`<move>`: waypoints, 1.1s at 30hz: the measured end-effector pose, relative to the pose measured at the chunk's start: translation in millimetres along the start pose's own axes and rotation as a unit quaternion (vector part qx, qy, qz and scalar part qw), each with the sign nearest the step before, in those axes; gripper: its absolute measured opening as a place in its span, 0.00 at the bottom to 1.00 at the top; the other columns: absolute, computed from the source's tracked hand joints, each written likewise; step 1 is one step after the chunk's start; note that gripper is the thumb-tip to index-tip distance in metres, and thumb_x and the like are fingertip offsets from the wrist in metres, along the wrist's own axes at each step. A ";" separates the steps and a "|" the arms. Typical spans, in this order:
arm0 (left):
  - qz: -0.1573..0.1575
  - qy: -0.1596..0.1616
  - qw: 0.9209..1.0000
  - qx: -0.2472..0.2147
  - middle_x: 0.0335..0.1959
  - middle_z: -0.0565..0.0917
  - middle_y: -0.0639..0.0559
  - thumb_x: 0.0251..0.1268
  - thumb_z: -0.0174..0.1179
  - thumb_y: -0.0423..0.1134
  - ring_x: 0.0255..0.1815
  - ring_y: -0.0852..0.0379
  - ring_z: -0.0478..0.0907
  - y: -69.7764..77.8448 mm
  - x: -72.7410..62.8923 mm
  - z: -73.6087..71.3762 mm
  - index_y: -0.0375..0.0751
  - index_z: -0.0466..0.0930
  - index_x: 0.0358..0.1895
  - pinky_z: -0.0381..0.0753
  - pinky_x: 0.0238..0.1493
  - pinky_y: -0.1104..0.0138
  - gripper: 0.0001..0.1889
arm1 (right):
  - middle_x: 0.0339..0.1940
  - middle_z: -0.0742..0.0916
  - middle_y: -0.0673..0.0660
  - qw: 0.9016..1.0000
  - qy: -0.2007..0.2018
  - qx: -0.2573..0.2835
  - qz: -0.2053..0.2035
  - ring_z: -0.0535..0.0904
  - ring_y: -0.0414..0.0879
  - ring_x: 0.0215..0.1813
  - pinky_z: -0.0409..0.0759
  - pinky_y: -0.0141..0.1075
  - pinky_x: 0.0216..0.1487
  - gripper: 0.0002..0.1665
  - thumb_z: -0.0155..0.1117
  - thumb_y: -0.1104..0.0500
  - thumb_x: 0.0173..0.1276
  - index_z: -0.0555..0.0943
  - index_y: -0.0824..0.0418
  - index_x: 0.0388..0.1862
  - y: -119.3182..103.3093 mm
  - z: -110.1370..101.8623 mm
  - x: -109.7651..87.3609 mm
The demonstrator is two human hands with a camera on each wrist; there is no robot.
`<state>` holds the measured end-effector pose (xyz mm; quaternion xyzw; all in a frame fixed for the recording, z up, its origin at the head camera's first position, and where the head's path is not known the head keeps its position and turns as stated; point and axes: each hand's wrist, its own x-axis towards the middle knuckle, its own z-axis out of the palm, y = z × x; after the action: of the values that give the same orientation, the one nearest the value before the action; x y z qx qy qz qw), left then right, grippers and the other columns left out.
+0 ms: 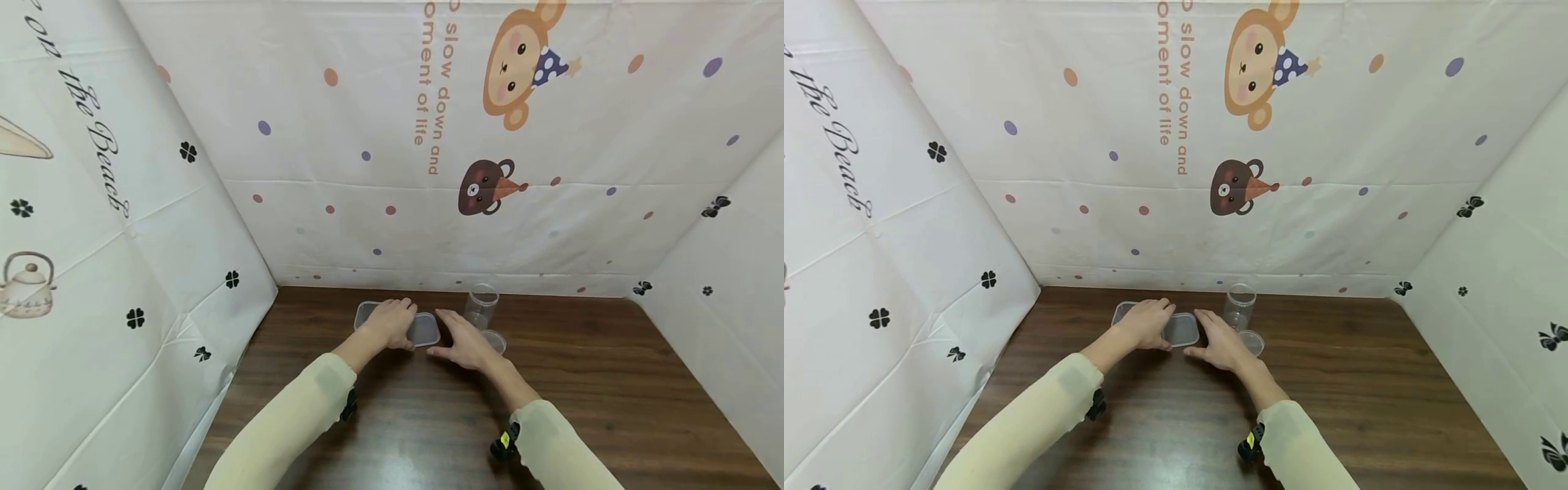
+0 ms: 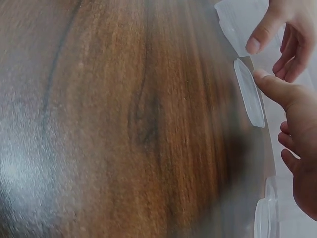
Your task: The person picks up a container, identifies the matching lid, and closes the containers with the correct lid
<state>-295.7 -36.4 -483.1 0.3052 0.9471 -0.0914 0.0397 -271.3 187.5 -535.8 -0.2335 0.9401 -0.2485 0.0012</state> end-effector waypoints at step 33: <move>-0.011 -0.057 0.998 0.029 0.69 0.81 0.51 0.61 0.72 0.68 0.68 0.51 0.80 3.6 19.6 9.3 0.47 0.81 0.70 0.61 0.81 0.49 0.40 | 0.79 0.73 0.68 0.999 -0.020 -0.005 0.027 0.69 0.65 0.78 0.73 0.63 0.71 0.53 0.76 0.41 0.69 0.65 0.65 0.82 3.4 13.5 9.7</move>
<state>-309.3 -24.3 -495.3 0.2902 0.9434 -0.1369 0.0836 -279.8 179.6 -548.1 -0.2132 0.9471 -0.2385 0.0251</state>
